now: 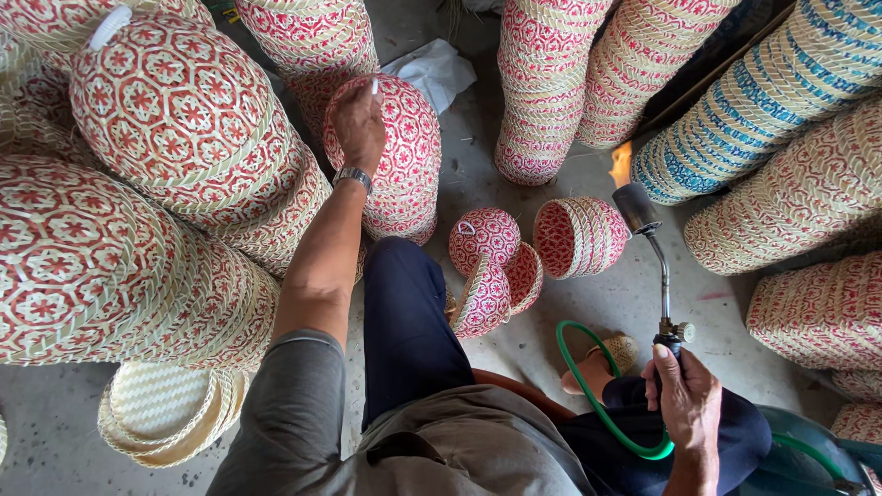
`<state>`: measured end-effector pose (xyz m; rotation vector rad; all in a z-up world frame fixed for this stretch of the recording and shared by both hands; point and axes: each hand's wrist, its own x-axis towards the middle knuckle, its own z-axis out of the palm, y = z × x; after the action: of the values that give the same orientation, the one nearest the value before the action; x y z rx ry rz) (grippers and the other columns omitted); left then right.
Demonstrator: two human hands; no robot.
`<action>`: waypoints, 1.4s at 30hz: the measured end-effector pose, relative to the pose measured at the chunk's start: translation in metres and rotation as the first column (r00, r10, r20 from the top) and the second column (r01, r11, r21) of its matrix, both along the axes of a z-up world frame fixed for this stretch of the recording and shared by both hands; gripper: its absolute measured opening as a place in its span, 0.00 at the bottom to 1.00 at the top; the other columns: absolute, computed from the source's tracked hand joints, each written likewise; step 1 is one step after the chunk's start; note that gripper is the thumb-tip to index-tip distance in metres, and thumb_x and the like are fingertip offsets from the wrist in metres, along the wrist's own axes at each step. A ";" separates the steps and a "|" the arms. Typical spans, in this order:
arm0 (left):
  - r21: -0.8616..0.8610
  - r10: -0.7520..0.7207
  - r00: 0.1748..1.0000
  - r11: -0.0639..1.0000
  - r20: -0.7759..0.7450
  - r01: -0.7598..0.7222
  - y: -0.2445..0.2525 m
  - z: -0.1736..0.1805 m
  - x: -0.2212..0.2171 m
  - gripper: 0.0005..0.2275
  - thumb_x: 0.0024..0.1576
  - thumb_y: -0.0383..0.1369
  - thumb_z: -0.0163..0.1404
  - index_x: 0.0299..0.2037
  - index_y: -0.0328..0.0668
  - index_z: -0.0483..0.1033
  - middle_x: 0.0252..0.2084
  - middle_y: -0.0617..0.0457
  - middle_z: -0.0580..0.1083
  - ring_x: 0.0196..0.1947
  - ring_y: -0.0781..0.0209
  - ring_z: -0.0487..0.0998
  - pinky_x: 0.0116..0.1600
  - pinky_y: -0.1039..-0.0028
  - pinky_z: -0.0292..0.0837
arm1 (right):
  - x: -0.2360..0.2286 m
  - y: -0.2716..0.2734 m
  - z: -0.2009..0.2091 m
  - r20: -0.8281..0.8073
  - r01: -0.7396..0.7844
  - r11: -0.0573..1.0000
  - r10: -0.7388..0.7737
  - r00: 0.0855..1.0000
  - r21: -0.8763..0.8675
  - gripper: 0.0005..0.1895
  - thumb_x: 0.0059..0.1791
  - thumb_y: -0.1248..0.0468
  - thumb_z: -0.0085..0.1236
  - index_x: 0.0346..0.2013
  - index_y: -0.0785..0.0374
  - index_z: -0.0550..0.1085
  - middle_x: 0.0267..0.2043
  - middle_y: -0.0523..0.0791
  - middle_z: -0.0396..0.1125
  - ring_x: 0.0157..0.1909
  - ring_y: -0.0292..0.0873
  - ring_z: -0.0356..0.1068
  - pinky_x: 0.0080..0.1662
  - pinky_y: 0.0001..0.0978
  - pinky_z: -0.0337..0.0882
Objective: The person uses a blowtorch to apply heat to the surface of woven baskets. They pick up each basket, rotate it to treat the exterior and interior, and then place it back in a stack.
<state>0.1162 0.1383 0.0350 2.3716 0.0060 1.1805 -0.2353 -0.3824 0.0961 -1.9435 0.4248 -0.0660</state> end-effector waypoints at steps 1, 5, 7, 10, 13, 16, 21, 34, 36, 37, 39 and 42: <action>-0.050 -0.007 0.999 0.999 -0.041 0.005 0.000 0.003 -0.001 0.12 0.63 0.27 0.52 0.55 0.37 0.79 0.45 0.43 0.80 0.46 0.48 0.80 0.55 0.60 0.75 | 0.000 0.000 0.000 -0.006 0.002 1.000 -0.002 1.000 -0.008 0.20 0.57 0.56 0.52 0.28 0.69 0.73 0.17 0.44 0.62 0.18 0.35 0.58 0.23 0.30 0.59; 0.026 0.057 0.998 0.998 0.029 -0.058 -0.001 0.014 -0.004 0.10 0.64 0.28 0.49 0.54 0.37 0.78 0.48 0.43 0.80 0.50 0.47 0.80 0.56 0.58 0.72 | 0.001 0.003 -0.001 -0.016 0.008 1.000 -0.008 1.000 -0.001 0.21 0.57 0.55 0.52 0.27 0.69 0.73 0.17 0.44 0.61 0.18 0.35 0.58 0.23 0.30 0.59; 0.077 0.067 0.993 0.994 0.099 -0.074 -0.001 0.016 -0.002 0.10 0.65 0.28 0.49 0.53 0.37 0.78 0.49 0.43 0.80 0.51 0.46 0.79 0.58 0.56 0.71 | 0.001 0.003 0.000 -0.022 0.007 1.000 -0.007 1.000 -0.009 0.21 0.57 0.55 0.52 0.27 0.69 0.73 0.17 0.44 0.62 0.18 0.36 0.58 0.23 0.30 0.60; 0.029 0.052 0.995 0.998 0.082 -0.054 0.003 0.010 0.001 0.10 0.67 0.29 0.48 0.55 0.39 0.78 0.49 0.44 0.80 0.51 0.48 0.80 0.60 0.56 0.71 | 0.003 0.004 0.000 -0.037 -0.008 0.999 0.006 0.999 -0.047 0.21 0.57 0.55 0.52 0.27 0.68 0.73 0.16 0.45 0.62 0.17 0.36 0.59 0.23 0.31 0.60; 0.081 0.101 0.995 0.992 -0.007 -0.100 0.001 -0.002 0.008 0.10 0.65 0.31 0.50 0.55 0.42 0.78 0.48 0.47 0.79 0.50 0.50 0.79 0.60 0.56 0.71 | 0.006 0.007 0.000 -0.038 -0.012 0.999 0.011 0.999 -0.037 0.21 0.57 0.55 0.52 0.27 0.68 0.73 0.17 0.45 0.62 0.18 0.36 0.59 0.23 0.31 0.60; 0.118 0.111 0.974 0.989 -0.196 -0.088 -0.004 -0.019 0.002 0.12 0.63 0.31 0.51 0.56 0.42 0.77 0.46 0.46 0.77 0.46 0.49 0.78 0.56 0.55 0.71 | 0.005 0.010 0.001 -0.043 -0.017 1.000 0.016 0.999 -0.018 0.21 0.57 0.55 0.52 0.27 0.68 0.73 0.17 0.44 0.62 0.18 0.35 0.59 0.23 0.30 0.61; 0.012 0.026 0.974 1.000 -0.225 -0.024 -0.006 -0.011 -0.011 0.14 0.66 0.32 0.51 0.61 0.41 0.73 0.53 0.43 0.73 0.49 0.44 0.75 0.56 0.56 0.72 | 0.003 0.007 -0.002 0.014 -0.045 0.999 0.044 0.999 0.018 0.20 0.58 0.56 0.52 0.28 0.68 0.72 0.18 0.43 0.62 0.19 0.35 0.58 0.24 0.28 0.60; -0.728 -0.721 0.655 0.573 -0.228 0.377 -0.205 -0.239 -0.167 0.34 0.53 0.43 0.63 0.64 0.29 0.65 0.58 0.32 0.74 0.56 0.40 0.75 0.60 0.55 0.69 | -0.005 -0.023 -0.036 0.127 0.098 0.942 -0.145 0.981 0.320 0.15 0.58 0.58 0.55 0.44 0.70 0.74 0.28 0.45 0.67 0.22 0.35 0.62 0.24 0.26 0.62; -0.846 -0.732 0.482 0.531 -0.481 -0.037 -0.220 -0.275 -0.195 0.21 0.52 0.37 0.61 0.51 0.27 0.78 0.42 0.40 0.80 0.41 0.49 0.81 0.47 0.60 0.75 | -0.008 -0.025 -0.040 0.142 0.093 0.932 -0.151 0.978 0.350 0.14 0.58 0.58 0.55 0.43 0.70 0.74 0.28 0.45 0.68 0.22 0.35 0.63 0.24 0.26 0.62; -0.796 -0.677 0.494 0.603 -0.545 -0.053 -0.223 -0.287 -0.201 0.18 0.51 0.34 0.60 0.48 0.29 0.79 0.39 0.45 0.81 0.40 0.52 0.83 0.46 0.62 0.77 | -0.009 -0.026 -0.042 0.145 0.104 0.924 -0.167 0.975 0.367 0.14 0.58 0.58 0.55 0.43 0.70 0.74 0.28 0.45 0.67 0.22 0.35 0.63 0.23 0.26 0.62; -0.764 -0.648 0.475 0.640 -0.595 -0.082 -0.220 -0.297 -0.196 0.16 0.54 0.34 0.56 0.48 0.31 0.76 0.38 0.43 0.80 0.38 0.49 0.82 0.45 0.61 0.76 | -0.013 -0.028 -0.047 0.151 0.119 0.904 -0.196 0.969 0.410 0.14 0.58 0.58 0.55 0.42 0.69 0.74 0.27 0.46 0.67 0.22 0.36 0.63 0.23 0.27 0.62; -0.674 -0.602 0.560 0.732 -0.569 0.102 -0.209 -0.284 -0.183 0.16 0.57 0.34 0.55 0.51 0.31 0.73 0.40 0.39 0.78 0.40 0.45 0.79 0.47 0.58 0.74 | -0.014 -0.027 -0.053 0.099 0.164 0.885 -0.228 0.969 0.436 0.13 0.57 0.58 0.56 0.41 0.67 0.74 0.27 0.45 0.67 0.22 0.35 0.63 0.22 0.26 0.62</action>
<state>-0.0666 -0.0708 -0.2493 1.9629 0.1165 -0.1329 -0.2492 -0.4091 0.0432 -1.4495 0.4915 -0.2290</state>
